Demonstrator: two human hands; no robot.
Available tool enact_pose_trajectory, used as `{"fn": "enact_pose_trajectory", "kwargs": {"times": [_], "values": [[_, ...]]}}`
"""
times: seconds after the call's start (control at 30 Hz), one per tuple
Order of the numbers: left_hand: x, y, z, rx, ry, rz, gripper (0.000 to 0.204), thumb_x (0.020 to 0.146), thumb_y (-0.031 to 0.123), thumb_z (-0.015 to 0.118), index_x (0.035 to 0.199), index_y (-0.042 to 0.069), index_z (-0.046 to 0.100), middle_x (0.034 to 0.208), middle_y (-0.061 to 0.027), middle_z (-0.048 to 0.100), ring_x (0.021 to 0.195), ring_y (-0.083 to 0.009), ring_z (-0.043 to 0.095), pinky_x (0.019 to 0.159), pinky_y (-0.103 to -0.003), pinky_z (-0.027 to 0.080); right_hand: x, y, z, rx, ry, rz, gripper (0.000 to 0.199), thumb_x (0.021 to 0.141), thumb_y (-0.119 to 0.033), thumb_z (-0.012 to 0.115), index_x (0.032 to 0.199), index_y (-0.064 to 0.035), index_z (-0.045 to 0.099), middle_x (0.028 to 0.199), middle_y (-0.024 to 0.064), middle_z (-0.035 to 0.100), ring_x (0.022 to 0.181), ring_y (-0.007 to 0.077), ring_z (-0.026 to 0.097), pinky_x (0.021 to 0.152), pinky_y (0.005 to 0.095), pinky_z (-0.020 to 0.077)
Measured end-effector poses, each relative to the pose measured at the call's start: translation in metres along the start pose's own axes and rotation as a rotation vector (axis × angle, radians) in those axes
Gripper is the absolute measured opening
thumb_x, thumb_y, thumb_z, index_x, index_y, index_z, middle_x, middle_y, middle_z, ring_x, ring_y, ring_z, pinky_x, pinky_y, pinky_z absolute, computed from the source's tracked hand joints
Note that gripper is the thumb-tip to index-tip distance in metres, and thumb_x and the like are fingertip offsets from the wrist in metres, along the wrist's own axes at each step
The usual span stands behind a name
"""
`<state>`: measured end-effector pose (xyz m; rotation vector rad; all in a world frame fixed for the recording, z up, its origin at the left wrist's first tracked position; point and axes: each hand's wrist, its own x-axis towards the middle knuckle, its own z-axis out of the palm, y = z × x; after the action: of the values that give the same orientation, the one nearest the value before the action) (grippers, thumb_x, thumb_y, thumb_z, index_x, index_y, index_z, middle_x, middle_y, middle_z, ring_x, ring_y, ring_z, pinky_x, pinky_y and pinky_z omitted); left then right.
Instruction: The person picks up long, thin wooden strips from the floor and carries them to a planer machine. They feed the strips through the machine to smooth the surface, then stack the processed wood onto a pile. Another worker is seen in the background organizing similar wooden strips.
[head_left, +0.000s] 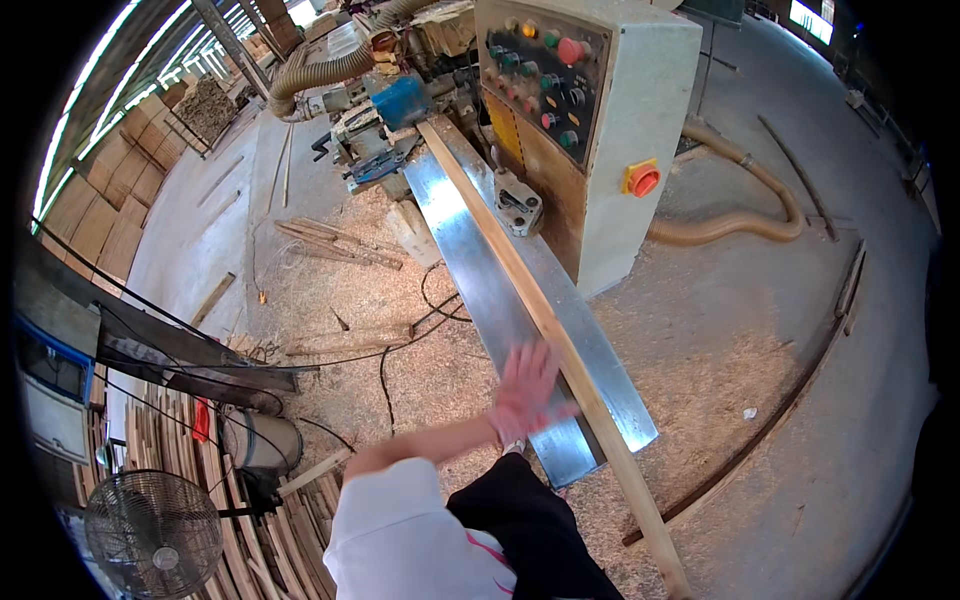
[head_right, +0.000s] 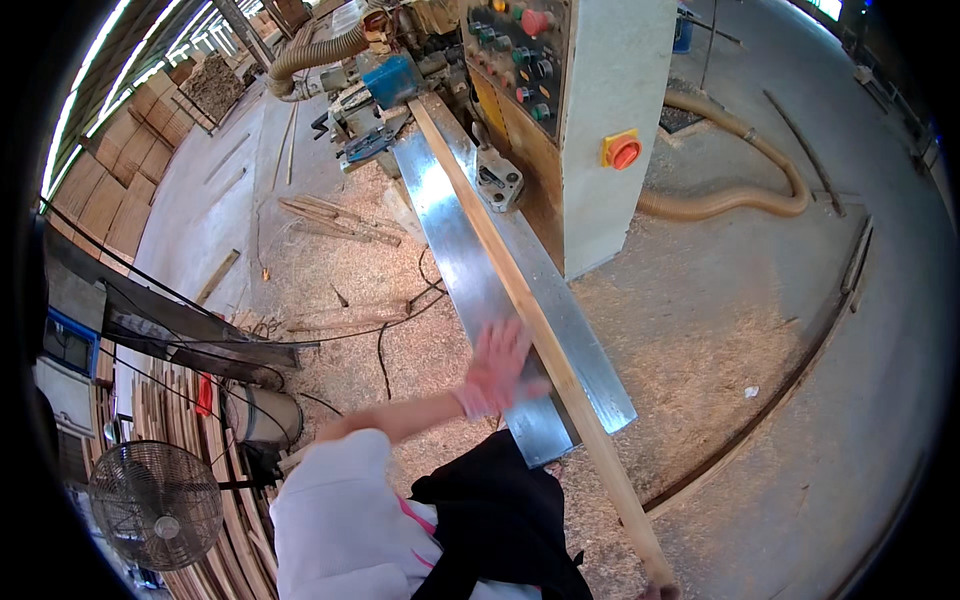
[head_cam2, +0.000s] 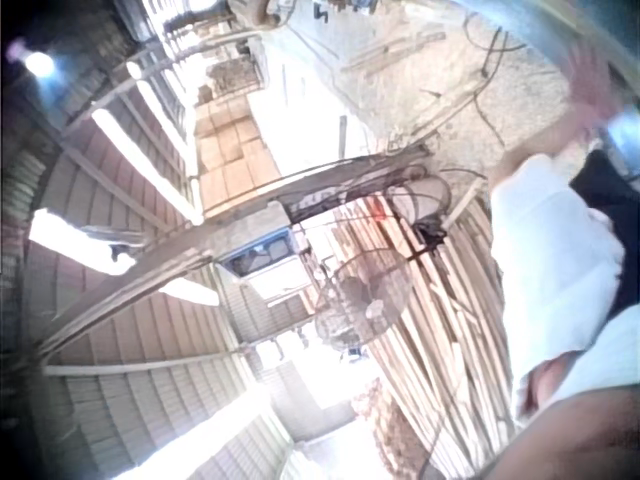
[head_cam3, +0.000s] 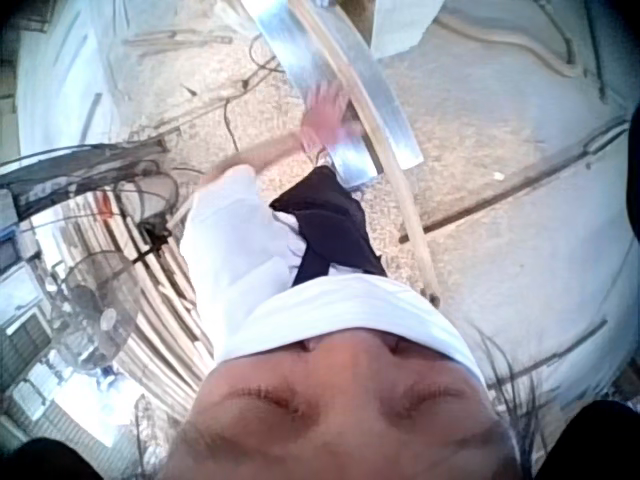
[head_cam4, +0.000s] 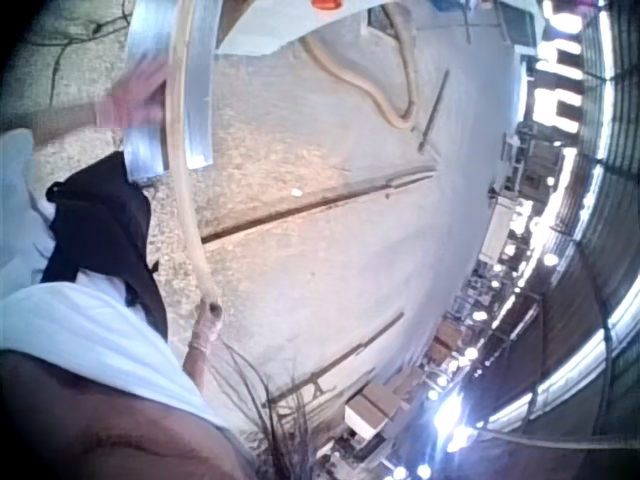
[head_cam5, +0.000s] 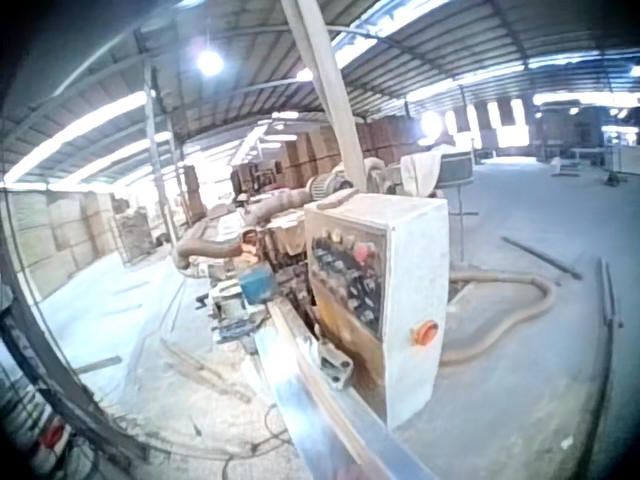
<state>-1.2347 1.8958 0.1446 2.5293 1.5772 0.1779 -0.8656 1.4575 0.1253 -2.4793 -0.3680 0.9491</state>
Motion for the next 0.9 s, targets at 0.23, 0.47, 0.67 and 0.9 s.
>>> {"fn": "enact_pose_trajectory", "kwargs": {"times": [0.23, 0.47, 0.67, 0.9], "values": [[0.019, -0.029, 0.028, 0.002, 0.022, -0.129, 0.102, 0.072, 0.074, 0.044, 0.136, -0.004, 0.030, 0.141, -0.0247, 0.028, 0.134, -0.0400, 0.020, 0.111, -0.050, 0.007, 0.029, -0.069, 0.108, 0.139, -0.127, -0.382, 0.029, 0.078, -0.026, 0.070, 0.094, -0.0084, 0.054, 0.086, 0.0061, 0.059, 0.060, 0.0208, 0.054, 0.054, 0.0324, 0.0448], [0.063, -0.109, 0.024, -0.043, 0.232, 0.007, 0.092, 0.071, 0.067, 0.053, 0.131, -0.001, 0.036, 0.134, -0.0198, 0.036, 0.130, -0.0341, 0.028, 0.111, -0.047, 0.012, -0.012, -0.272, 0.189, -0.609, -0.098, -0.818, 0.017, 0.078, -0.018, 0.067, 0.087, -0.0085, 0.057, 0.073, 0.0169, 0.060, 0.072, 0.0355, 0.060, 0.063, 0.0432, 0.0471], [0.134, -0.220, -0.009, -0.107, 0.158, -0.011, 0.091, 0.072, 0.066, 0.051, 0.131, -0.003, 0.035, 0.136, -0.0198, 0.033, 0.129, -0.0338, 0.027, 0.111, -0.046, 0.013, -0.032, -0.384, 0.286, -0.838, -0.065, -0.696, 0.028, 0.090, -0.036, 0.046, 0.087, -0.0106, 0.058, 0.075, 0.0150, 0.063, 0.074, 0.0339, 0.062, 0.067, 0.0459, 0.0475], [0.211, -0.346, -0.045, -0.032, 0.094, -0.072, 0.090, 0.076, 0.066, 0.047, 0.135, 0.000, 0.032, 0.140, -0.0178, 0.031, 0.132, -0.0332, 0.024, 0.111, -0.045, 0.011, -0.047, -0.497, 0.397, -0.972, 0.053, -0.658, 0.033, 0.091, -0.040, 0.043, 0.089, -0.0111, 0.058, 0.079, 0.0151, 0.064, 0.075, 0.0342, 0.063, 0.066, 0.0463, 0.0490]]}}
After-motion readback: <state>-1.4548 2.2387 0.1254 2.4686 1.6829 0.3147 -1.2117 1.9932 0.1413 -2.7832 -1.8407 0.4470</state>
